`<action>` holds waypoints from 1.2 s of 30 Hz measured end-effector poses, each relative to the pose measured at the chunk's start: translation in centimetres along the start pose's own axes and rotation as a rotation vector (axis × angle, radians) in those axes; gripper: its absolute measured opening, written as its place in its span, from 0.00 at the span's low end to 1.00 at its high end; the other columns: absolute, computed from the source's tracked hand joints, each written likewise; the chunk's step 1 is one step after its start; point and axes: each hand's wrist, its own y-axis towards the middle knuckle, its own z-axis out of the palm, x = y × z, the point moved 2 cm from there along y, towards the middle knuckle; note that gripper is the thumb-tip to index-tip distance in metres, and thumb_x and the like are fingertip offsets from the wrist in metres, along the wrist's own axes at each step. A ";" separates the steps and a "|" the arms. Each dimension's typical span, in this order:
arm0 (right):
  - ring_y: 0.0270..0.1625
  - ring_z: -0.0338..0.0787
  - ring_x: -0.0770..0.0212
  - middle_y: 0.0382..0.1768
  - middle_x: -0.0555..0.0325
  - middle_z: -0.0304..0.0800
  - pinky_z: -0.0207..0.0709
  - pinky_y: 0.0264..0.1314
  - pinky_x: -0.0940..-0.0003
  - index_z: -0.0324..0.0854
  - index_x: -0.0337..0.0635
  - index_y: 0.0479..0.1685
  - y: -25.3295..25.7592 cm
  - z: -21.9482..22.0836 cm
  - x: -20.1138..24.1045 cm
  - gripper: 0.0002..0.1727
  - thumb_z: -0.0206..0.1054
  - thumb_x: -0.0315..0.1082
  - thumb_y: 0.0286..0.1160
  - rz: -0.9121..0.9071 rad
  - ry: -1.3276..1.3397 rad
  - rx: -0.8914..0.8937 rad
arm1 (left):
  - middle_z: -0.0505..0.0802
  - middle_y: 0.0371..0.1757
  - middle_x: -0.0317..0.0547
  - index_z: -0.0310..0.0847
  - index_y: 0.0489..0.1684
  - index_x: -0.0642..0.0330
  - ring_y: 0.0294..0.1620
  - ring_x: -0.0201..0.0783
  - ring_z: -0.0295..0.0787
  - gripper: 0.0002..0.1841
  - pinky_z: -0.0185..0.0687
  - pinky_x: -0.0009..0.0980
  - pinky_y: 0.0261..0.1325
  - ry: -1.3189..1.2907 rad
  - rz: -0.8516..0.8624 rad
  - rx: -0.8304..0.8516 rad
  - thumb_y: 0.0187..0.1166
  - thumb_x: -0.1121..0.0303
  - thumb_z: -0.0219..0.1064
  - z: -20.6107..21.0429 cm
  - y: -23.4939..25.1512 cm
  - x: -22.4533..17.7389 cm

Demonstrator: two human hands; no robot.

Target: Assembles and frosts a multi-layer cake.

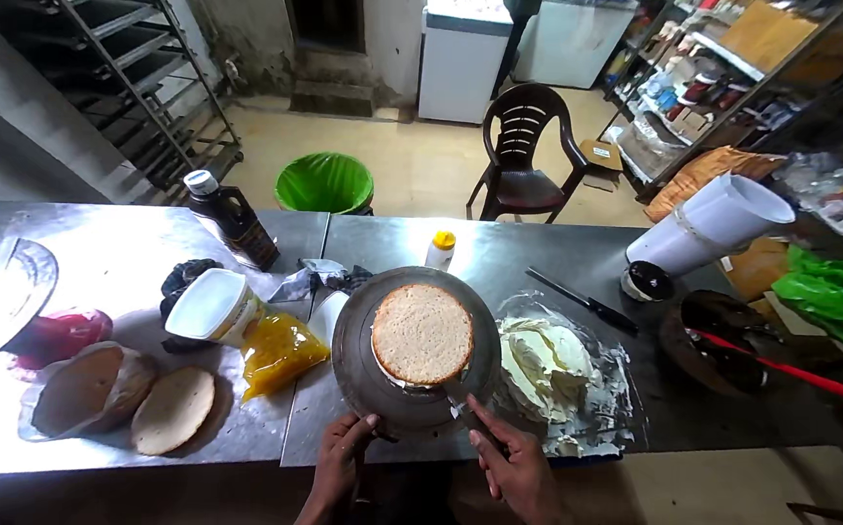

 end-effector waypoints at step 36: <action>0.17 0.84 0.62 0.36 0.54 0.92 0.84 0.22 0.63 0.67 0.66 0.89 0.1 -1.6 3.7 0.29 0.60 0.43 0.89 0.362 -0.283 0.213 | 0.95 0.33 0.54 0.88 0.30 0.66 0.36 0.43 0.96 0.08 0.93 0.42 0.49 -0.020 0.021 -0.008 0.73 0.70 0.67 -0.1 0.2 0.5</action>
